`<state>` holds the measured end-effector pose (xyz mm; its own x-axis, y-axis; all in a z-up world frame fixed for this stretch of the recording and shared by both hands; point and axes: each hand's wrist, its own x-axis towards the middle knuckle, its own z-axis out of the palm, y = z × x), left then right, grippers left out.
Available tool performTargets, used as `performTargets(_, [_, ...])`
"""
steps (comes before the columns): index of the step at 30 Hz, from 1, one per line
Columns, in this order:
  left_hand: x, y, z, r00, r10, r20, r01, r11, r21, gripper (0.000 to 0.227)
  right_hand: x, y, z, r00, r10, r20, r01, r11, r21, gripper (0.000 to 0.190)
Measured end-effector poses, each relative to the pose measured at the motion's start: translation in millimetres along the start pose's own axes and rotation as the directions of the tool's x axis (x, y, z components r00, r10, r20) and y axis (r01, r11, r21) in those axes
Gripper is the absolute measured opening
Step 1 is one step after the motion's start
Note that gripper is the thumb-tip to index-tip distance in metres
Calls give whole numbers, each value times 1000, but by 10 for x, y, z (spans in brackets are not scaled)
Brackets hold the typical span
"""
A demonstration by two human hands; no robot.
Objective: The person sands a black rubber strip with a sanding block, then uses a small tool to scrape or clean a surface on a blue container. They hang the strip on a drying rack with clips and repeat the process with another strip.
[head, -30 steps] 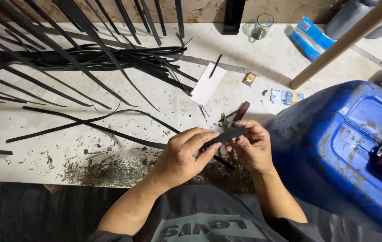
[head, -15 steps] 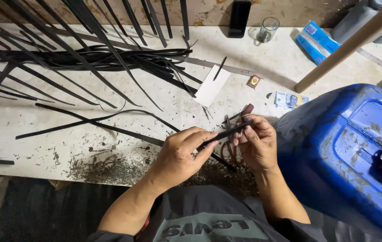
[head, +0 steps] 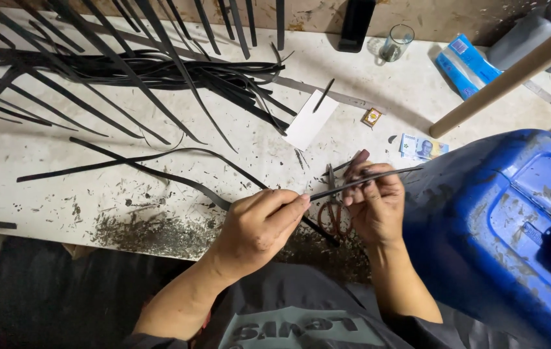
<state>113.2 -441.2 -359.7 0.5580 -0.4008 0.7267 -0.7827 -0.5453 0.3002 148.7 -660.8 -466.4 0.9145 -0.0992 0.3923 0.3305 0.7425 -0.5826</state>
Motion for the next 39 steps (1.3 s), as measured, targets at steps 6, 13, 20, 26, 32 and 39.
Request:
performTargets(6, [-15, 11, 14, 998, 69, 10, -69, 998, 8, 18, -102, 144, 26, 998, 55, -2, -55, 998, -28, 8])
performTargets(13, [-164, -67, 71, 998, 65, -7, -64, 997, 51, 15, 13, 49, -111, 1000, 14, 20, -14, 1000, 15, 7])
performTargets(20, [-76, -26, 69, 997, 77, 20, -77, 997, -4, 17, -75, 169, -55, 999, 31, 17, -31, 999, 16, 11])
performTargets(26, [-117, -89, 54, 998, 63, 16, -63, 998, 12, 15, 75, 106, -152, 1000, 14, 12, -14, 1000, 13, 10])
performTargets(32, [-20, -43, 97, 995, 93, 22, -93, 995, 24, 15, -69, 271, 27, 994, 99, 47, -102, 993, 67, 14])
performTargets(39, [-151, -132, 67, 998, 57, 18, -58, 997, 49, 14, 154, 163, -221, 997, 77, -7, -77, 996, 50, 11])
